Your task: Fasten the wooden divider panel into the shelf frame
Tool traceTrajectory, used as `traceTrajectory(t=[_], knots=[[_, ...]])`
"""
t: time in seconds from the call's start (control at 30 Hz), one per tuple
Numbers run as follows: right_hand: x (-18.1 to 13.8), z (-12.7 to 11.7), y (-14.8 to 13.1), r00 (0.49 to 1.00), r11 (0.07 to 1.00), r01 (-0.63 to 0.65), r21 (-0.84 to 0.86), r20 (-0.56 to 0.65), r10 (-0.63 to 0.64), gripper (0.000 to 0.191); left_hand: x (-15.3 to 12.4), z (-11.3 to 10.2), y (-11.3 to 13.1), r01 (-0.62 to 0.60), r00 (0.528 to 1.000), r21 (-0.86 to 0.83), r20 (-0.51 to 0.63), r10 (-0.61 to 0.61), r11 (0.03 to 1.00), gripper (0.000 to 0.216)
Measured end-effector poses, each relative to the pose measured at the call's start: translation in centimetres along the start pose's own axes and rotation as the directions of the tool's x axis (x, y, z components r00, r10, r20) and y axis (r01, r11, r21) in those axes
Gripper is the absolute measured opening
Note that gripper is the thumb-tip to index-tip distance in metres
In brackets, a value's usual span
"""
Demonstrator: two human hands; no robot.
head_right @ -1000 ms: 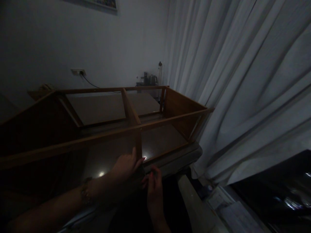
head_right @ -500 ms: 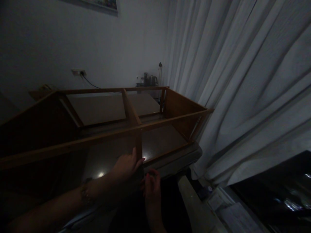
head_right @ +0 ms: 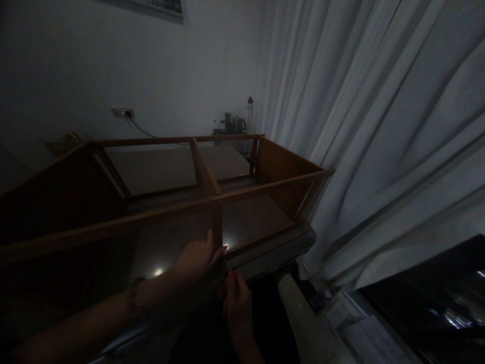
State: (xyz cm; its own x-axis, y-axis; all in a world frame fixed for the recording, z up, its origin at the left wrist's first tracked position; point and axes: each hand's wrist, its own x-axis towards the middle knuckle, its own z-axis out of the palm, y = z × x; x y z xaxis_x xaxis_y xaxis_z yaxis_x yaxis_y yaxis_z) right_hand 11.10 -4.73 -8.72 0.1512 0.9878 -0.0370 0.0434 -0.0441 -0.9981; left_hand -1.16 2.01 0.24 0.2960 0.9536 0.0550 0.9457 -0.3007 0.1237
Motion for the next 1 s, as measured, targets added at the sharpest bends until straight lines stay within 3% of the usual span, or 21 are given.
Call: traceTrajectory(t=[0.27,0.77,0.87,1.0], knots=[[0.2,-1.1,-1.5,0.986,0.924,0.166,-0.345,0.039,-0.163,0.04,0.0,-0.2,0.1,0.001,1.0,-0.017,0.011,-0.001,1.0,0.058],[0.1,-1.1,-1.6,0.971,0.832,0.239,-0.501,0.133,-0.199,0.036,0.0,-0.1,0.2,0.03,0.999,-0.015,0.036,-0.029,0.999,0.058],[0.2,-1.1,-1.2,0.949,0.76,0.304,-0.575,0.115,-0.293,0.036,0.0,-0.2,0.1,0.011,0.999,-0.015,0.038,-0.011,1.0,0.059],[0.4,-1.3,-1.1,0.87,0.545,0.419,-0.726,0.15,-0.47,0.037,0.0,-0.1,0.0,0.004,1.0,-0.035,0.02,-0.003,0.999,0.057]])
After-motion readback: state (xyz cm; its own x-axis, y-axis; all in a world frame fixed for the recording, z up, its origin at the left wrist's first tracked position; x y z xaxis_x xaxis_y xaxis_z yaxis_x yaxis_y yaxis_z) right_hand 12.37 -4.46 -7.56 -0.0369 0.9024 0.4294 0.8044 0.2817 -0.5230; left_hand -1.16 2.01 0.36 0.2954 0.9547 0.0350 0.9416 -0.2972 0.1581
